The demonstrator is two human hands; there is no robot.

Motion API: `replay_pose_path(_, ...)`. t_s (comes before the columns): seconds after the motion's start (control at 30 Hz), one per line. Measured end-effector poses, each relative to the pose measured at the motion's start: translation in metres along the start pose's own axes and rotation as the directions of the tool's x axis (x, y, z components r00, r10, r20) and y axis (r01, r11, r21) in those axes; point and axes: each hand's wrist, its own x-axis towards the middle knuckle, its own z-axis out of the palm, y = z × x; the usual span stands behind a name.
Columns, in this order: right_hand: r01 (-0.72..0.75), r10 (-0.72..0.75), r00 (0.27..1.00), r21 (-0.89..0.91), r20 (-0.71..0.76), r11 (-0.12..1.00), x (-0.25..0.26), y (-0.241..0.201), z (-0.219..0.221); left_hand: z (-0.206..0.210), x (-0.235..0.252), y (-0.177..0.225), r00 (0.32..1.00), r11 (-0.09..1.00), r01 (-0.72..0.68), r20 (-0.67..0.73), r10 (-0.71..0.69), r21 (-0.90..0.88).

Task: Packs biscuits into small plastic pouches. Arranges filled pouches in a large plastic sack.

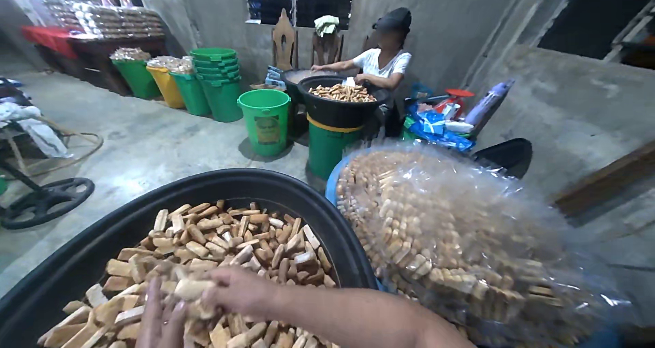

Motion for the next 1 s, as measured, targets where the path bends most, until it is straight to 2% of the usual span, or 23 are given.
replay_pose_path(0.07, -0.035, 0.034, 0.998, 0.037, 0.045, 0.999, -0.004, -0.002, 0.009, 0.011, -0.004, 0.002, 0.997, 0.997, -0.049, -0.065, 0.046, -0.056)
replay_pose_path(0.13, -0.055, 0.054, 0.998, 0.058, 0.027, 0.997, -0.005, -0.001, 0.012, 0.013, -0.007, -0.005, 0.976, 0.979, -0.188, -0.093, 0.194, 0.076)
replay_pose_path(0.2, -0.022, 0.023, 1.000, -0.017, 0.013, 1.000, -0.007, -0.001, 0.010, 0.012, -0.003, -0.017, 0.928, 0.929, -0.323, -0.130, 0.348, 0.180)
replay_pose_path(0.33, 0.101, -0.084, 0.993, -0.233, 0.081, 0.967, -0.007, 0.003, 0.012, 0.013, -0.002, -0.016, 0.876, 0.895, -0.352, -0.240, 0.418, 0.274)
replay_pose_path(0.4, 0.085, -0.059, 0.992, -0.240, 0.115, 0.967, -0.007, 0.008, 0.016, 0.017, -0.005, -0.013, 0.868, 0.903, -0.373, -0.263, 0.421, 0.213)
replay_pose_path(0.47, -0.008, 0.025, 0.992, -0.132, 0.124, 0.991, -0.008, 0.008, 0.018, 0.021, -0.007, -0.011, 0.861, 0.905, -0.400, -0.278, 0.426, 0.147)
replay_pose_path(0.57, -0.189, 0.165, 0.972, 0.139, 0.165, 0.972, -0.006, 0.009, 0.021, 0.019, -0.007, -0.011, 0.869, 0.914, -0.389, -0.283, 0.406, 0.119)
replay_pose_path(0.67, -0.220, 0.157, 0.946, 0.206, 0.282, 0.953, -0.003, 0.011, 0.014, 0.020, -0.005, -0.008, 0.889, 0.945, -0.326, -0.341, 0.305, -0.006)
replay_pose_path(0.73, -0.164, 0.116, 0.940, 0.127, 0.319, 0.978, -0.001, 0.011, 0.009, 0.015, -0.003, -0.008, 0.897, 0.946, -0.324, -0.324, 0.302, -0.014)
replay_pose_path(0.77, -0.108, 0.088, 0.943, 0.045, 0.320, 0.993, 0.000, 0.007, 0.006, 0.006, -0.001, -0.009, 0.887, 0.935, -0.351, -0.303, 0.349, 0.051)
replay_pose_path(0.87, 0.143, -0.077, 0.970, -0.285, 0.231, 0.948, 0.000, -0.006, -0.006, -0.034, 0.010, 0.000, 0.780, 0.774, -0.418, -0.248, 0.574, 0.476)
replay_pose_path(0.93, 0.249, -0.208, 0.964, -0.283, 0.166, 0.926, -0.004, -0.015, -0.010, -0.051, 0.012, 0.006, 0.747, 0.649, -0.402, -0.178, 0.640, 0.646)
replay_pose_path(1.0, 0.347, -0.320, 0.935, -0.206, 0.156, 0.915, -0.008, -0.021, -0.011, -0.049, 0.007, 0.009, 0.800, 0.579, -0.431, -0.004, 0.600, 0.692)
